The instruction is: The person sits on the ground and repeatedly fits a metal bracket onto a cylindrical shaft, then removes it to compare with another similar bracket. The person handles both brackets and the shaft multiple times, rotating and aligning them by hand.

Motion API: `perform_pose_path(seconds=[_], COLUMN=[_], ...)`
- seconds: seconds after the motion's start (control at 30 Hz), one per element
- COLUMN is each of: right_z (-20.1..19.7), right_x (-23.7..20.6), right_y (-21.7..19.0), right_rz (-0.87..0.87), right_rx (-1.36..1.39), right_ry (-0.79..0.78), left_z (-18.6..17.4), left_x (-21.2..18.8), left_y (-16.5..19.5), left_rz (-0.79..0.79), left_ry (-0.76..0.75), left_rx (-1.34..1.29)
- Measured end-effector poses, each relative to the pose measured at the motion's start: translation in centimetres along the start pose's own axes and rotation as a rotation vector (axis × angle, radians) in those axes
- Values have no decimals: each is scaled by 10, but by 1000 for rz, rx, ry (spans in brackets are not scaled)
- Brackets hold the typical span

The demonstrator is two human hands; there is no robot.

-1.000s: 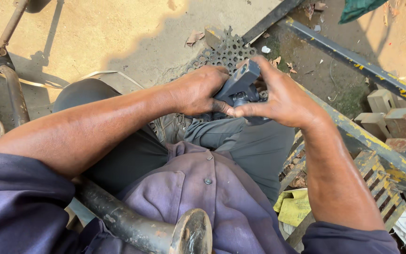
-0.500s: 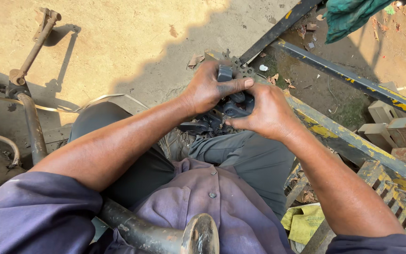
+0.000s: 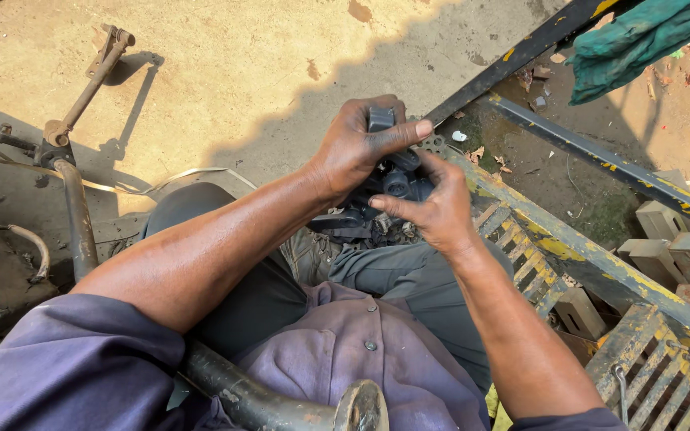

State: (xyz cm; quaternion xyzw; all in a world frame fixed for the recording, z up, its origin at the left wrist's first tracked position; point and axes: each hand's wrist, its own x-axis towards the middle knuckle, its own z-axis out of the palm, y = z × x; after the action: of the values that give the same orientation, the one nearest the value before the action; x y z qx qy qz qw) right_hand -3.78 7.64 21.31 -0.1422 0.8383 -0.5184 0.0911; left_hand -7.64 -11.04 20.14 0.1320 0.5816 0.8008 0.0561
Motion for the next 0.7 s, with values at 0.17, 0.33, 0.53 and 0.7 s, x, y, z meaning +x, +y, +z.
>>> perform_pose_path(seconds=[0.17,0.33,0.53,0.7], right_z=[11,24,41,61], right_x=[9,17,2,-6], right_y=[34,65,73,80], right_rz=[-31,-24,31,126], right_rx=[198,224,807,1129], right_ry=[-98,-100,-13,-38], left_z=[-2,-6,-9,-4], left_x=[2,5,6,5], left_y=[-10,-19,-17,-15], left_rz=[105,68,33,-64], left_ry=[36,36,97,75], left_rx=[218,470,391,302])
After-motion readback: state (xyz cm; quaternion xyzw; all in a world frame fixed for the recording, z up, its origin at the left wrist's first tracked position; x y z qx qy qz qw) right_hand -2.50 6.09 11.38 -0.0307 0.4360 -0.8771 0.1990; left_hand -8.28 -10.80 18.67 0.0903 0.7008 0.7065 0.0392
